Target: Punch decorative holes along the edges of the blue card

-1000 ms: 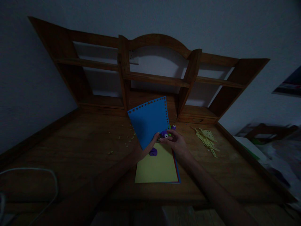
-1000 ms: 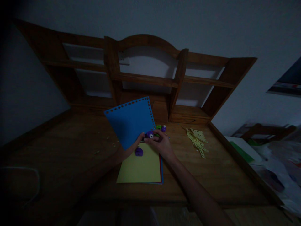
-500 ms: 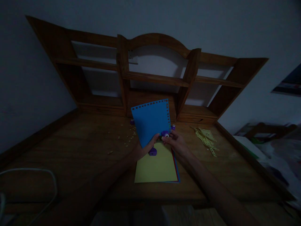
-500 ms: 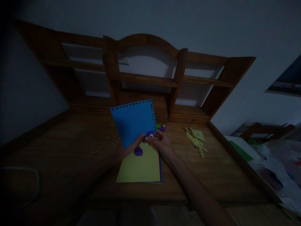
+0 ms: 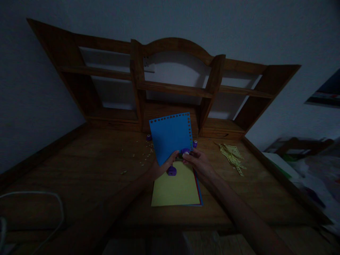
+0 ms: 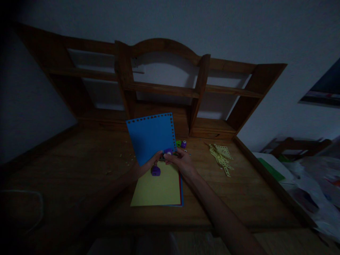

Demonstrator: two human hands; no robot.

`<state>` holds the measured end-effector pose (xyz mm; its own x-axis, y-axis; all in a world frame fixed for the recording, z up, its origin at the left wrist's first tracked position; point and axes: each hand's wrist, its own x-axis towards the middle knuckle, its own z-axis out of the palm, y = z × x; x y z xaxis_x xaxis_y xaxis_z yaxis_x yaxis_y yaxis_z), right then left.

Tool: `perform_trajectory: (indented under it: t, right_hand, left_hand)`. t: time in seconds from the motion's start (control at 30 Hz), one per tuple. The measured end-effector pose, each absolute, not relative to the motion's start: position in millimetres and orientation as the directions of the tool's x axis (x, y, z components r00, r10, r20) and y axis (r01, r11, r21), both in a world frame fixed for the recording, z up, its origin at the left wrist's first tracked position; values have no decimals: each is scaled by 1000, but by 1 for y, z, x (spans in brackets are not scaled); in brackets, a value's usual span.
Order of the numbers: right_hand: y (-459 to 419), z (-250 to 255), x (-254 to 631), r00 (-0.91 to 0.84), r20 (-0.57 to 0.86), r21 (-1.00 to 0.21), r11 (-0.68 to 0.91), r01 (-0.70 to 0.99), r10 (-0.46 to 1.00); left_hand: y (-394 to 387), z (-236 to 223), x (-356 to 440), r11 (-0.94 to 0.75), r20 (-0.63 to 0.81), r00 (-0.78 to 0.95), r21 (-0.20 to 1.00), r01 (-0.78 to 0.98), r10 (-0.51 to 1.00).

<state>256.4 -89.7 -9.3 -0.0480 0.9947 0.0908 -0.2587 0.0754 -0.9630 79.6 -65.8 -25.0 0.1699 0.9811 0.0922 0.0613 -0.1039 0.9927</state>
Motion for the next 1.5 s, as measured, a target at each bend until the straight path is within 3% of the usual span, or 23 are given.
perform_trajectory:
  t: [0.37,1.23,1.5]
  right_hand:
    - [-93,-3,255,-52,73,-965,57,-255,996]
    - [-96,2,256,-53,84,-974,71,-213,995]
    - [-102,7,250,-25,64,-953,54,-298,998]
  left_hand:
    - [-63,-30,79,-117,115,184,993,-1,976]
    - [-66,-30,78,-83,73,180,996,46,981]
    - [-73,-27,76,-117,101,195,990,77,976]
